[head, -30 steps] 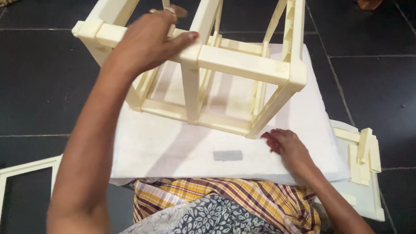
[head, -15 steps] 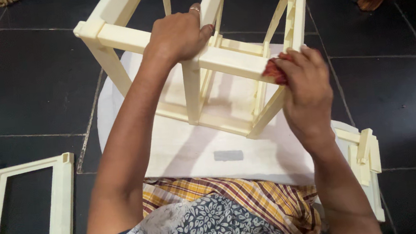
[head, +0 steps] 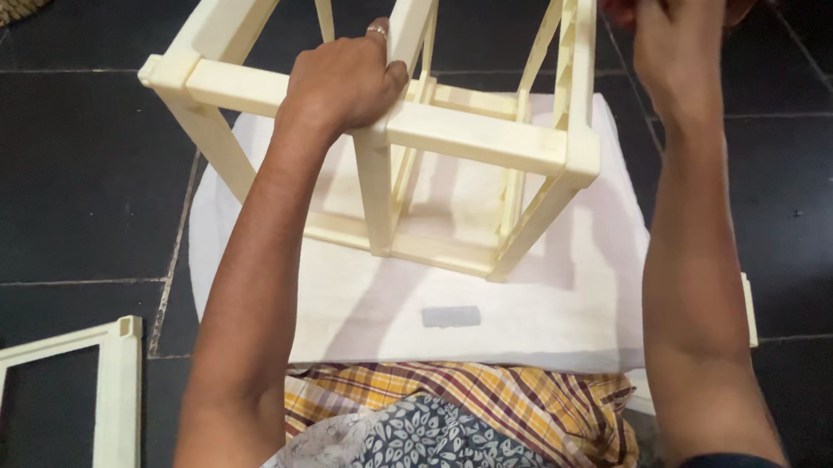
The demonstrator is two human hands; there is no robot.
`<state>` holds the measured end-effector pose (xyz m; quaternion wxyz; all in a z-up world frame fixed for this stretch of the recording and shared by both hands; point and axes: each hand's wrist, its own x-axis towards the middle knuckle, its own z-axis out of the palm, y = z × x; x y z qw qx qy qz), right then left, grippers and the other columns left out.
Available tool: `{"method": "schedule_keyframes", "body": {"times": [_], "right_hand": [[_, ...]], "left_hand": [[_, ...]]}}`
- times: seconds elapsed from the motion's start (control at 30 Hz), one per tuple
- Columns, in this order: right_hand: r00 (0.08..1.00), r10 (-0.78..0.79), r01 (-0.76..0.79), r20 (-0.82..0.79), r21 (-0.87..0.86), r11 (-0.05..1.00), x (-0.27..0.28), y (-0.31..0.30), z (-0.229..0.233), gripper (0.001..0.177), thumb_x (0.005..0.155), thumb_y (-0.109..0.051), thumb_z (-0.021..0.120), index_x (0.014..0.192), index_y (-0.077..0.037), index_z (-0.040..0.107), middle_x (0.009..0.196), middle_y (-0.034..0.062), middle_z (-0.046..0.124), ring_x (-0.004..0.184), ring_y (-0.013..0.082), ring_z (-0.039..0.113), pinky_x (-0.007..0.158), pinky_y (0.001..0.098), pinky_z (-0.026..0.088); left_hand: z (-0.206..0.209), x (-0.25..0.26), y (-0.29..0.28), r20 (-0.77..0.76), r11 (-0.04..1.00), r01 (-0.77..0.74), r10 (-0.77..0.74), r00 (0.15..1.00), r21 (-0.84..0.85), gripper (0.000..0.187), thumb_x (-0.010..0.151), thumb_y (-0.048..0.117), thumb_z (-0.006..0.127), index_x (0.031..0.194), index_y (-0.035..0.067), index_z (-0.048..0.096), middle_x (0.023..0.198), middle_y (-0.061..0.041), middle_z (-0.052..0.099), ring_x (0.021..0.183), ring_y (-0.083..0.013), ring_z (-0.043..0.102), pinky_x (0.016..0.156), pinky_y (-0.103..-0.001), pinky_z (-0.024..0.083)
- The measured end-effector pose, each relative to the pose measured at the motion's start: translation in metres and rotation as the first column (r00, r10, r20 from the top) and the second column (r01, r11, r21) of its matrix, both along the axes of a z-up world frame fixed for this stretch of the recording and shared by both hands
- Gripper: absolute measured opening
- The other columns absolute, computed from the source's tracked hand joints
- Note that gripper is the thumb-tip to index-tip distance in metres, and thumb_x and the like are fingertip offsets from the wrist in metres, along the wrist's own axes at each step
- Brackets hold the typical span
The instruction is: The person assembles a cream-colored plastic stool frame by inserting legs into the base and attaching side supports. They wipe the frame with a red cloth during assembly and handle multiple plastic components on a white sheet.
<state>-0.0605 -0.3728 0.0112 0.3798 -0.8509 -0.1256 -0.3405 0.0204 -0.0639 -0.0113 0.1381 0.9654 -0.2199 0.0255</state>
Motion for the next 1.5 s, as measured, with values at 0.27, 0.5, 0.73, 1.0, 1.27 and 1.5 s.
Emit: {"method": "schedule_keyframes", "body": {"times": [0.27,0.5,0.73,1.0,1.27,1.5], "right_hand": [[0.974,0.155,-0.082,-0.167,0.375,0.923,0.062,-0.026,-0.066,0.041,0.108,0.002,0.043,0.146,-0.007,0.059,0.13,0.0079,0.07,0.105,0.0078,0.067,0.083,0.017,0.055],[0.977,0.119,-0.06,-0.175,0.311,0.949,-0.071,0.007,-0.098,0.054,0.099,0.011,0.041,0.147,-0.006,0.059,0.159,0.0109,0.053,0.137,0.0129,0.059,0.064,0.0229,0.046],[0.981,0.184,-0.144,-0.057,0.413,0.899,0.047,-0.025,-0.094,0.045,0.108,0.006,0.041,0.148,-0.006,0.058,0.152,0.0138,0.058,0.115,0.0142,0.069,0.09,0.0227,0.06],[0.961,0.274,-0.172,-0.044,0.681,0.712,0.007,-0.013,-0.105,0.044,0.105,0.003,0.046,0.147,-0.001,0.056,0.145,0.0124,0.065,0.082,0.0119,0.052,0.065,0.0221,0.044],[0.993,0.07,0.009,-0.092,0.667,0.745,-0.106,0.068,-0.217,0.029,0.112,-0.018,0.058,0.134,-0.001,0.054,0.105,0.0008,0.065,0.089,0.0079,0.059,0.076,0.0218,0.049],[0.878,0.264,0.026,-0.4,0.591,0.807,-0.111,0.056,-0.272,0.056,0.09,0.004,0.066,0.143,-0.001,0.048,0.105,0.0051,0.069,0.093,0.0124,0.066,0.082,0.0266,0.054]], "left_hand": [[-0.001,0.001,0.002,0.052,0.999,0.021,-0.02,0.998,-0.024,0.062,0.097,0.033,0.046,0.153,0.005,0.041,0.107,-0.021,0.072,0.099,-0.0402,0.068,0.089,-0.055,0.051],[-0.003,0.001,0.001,0.066,0.999,0.024,-0.023,0.998,-0.026,0.062,0.097,0.032,0.045,0.153,0.004,0.041,0.107,-0.021,0.073,0.098,-0.04,0.069,0.088,-0.055,0.052],[0.001,0.0,0.003,0.03,1.0,0.0,0.001,1.0,-0.026,0.064,0.095,0.034,0.047,0.154,0.01,0.042,0.105,-0.022,0.072,0.098,-0.0408,0.069,0.089,-0.054,0.052],[-0.002,-0.002,0.002,0.045,0.999,-0.022,0.024,0.999,-0.04,0.063,0.097,0.034,0.045,0.154,0.009,0.043,0.102,-0.023,0.072,0.094,-0.0423,0.069,0.089,-0.053,0.052],[-0.004,0.002,0.002,0.057,1.0,-0.016,0.017,0.998,-0.017,0.063,0.097,0.034,0.044,0.154,0.008,0.042,0.103,-0.024,0.072,0.095,-0.0428,0.068,0.088,-0.054,0.051],[-0.003,0.001,0.003,0.058,1.0,-0.02,0.02,0.998,-0.011,0.062,0.098,0.036,0.044,0.154,0.009,0.042,0.105,-0.026,0.071,0.099,-0.0436,0.067,0.089,-0.055,0.051]]}}
